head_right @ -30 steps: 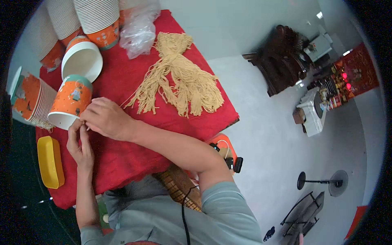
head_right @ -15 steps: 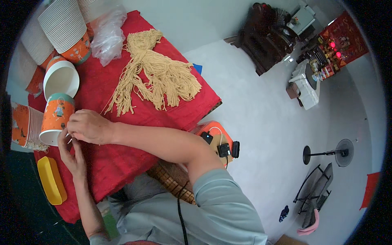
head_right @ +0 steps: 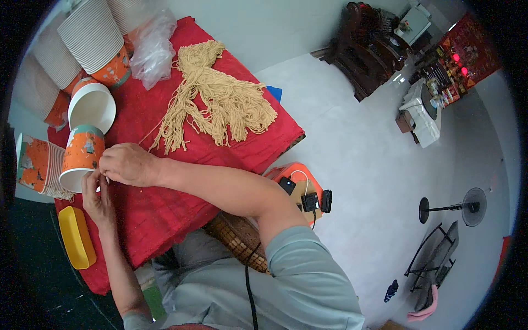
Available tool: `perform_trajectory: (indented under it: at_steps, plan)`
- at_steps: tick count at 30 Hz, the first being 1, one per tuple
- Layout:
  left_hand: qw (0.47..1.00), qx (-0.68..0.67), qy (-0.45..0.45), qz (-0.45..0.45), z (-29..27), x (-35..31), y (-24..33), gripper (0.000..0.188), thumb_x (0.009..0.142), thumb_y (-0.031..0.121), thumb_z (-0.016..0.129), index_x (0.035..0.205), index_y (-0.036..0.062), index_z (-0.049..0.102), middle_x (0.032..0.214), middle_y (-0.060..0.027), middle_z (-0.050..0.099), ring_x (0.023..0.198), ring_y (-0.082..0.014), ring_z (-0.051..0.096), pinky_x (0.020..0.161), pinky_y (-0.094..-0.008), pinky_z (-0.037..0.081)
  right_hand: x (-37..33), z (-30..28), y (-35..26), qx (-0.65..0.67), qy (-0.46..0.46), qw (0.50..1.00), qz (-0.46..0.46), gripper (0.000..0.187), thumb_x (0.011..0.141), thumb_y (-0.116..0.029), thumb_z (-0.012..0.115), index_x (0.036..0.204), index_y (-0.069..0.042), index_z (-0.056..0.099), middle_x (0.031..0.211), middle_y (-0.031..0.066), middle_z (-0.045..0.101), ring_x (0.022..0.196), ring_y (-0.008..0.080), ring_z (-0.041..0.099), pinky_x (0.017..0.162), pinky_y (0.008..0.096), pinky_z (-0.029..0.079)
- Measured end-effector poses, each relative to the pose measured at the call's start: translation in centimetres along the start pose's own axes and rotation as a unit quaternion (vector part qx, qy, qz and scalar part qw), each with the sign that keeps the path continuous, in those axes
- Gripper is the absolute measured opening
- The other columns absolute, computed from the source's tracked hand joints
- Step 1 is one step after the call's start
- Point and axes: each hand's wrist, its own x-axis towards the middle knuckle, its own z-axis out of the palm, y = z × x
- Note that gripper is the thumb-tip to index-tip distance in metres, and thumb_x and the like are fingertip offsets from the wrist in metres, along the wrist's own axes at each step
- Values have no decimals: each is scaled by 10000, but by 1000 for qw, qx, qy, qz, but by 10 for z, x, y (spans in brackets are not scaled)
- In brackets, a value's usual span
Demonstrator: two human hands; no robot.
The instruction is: Manually threading and tying thin rope handles onto pre-punched paper buckets.
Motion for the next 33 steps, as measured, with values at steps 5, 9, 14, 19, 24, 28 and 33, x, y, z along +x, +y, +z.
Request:
perform_trajectory:
  at_steps: [5,9,14,19,24,28,33]
  plan:
    - [996,85,-30,-7,-23,7,1,205,1016,-7,787,1215,36,770,1127,-157,753,1041,-364,758,903,-427,607,3,18,8,44,27,999,-10,119,1004,-144,711,1067,-51,750,1038,131,752,992,346,752,891,488,619]
    - [997,74,-26,-5,-18,28,6,164,1019,136,816,1181,121,800,1176,-131,786,1052,-392,781,859,-482,619,0,-10,8,-3,-62,982,179,180,1050,-155,705,1161,-45,794,1109,175,790,1067,383,773,925,496,626]
    - [998,55,1,-11,1,40,22,122,999,121,813,1114,84,795,1051,-116,760,945,-369,763,798,-497,600,9,-37,-9,-52,-39,989,136,95,1013,-153,761,1028,-69,718,962,131,739,909,373,756,786,502,612]
    - [997,77,9,-9,-4,40,21,170,957,53,847,1119,84,807,1032,-110,776,939,-323,789,788,-440,612,15,-30,-16,-102,-37,992,58,131,995,-162,793,1031,-88,692,935,98,721,869,315,762,743,456,613]
    - [997,74,-2,5,-2,37,11,174,958,138,831,1125,124,783,1019,-51,725,973,-297,756,794,-461,625,15,-24,-18,-80,-22,991,105,151,987,-167,821,1034,-98,694,932,82,749,820,295,775,698,431,621]
    - [997,65,-16,31,-4,36,5,201,949,123,842,1144,127,794,1019,-56,731,968,-295,765,790,-442,622,13,-19,-18,-44,-32,989,138,148,989,-157,825,1065,-87,720,955,92,772,828,305,780,704,424,626]
    - [996,64,-9,63,-3,32,1,184,951,143,836,1127,136,781,992,-35,704,950,-264,750,758,-432,625,11,-19,-24,103,-31,969,224,127,1069,-144,771,1143,-58,714,903,87,783,771,206,787,683,358,624]
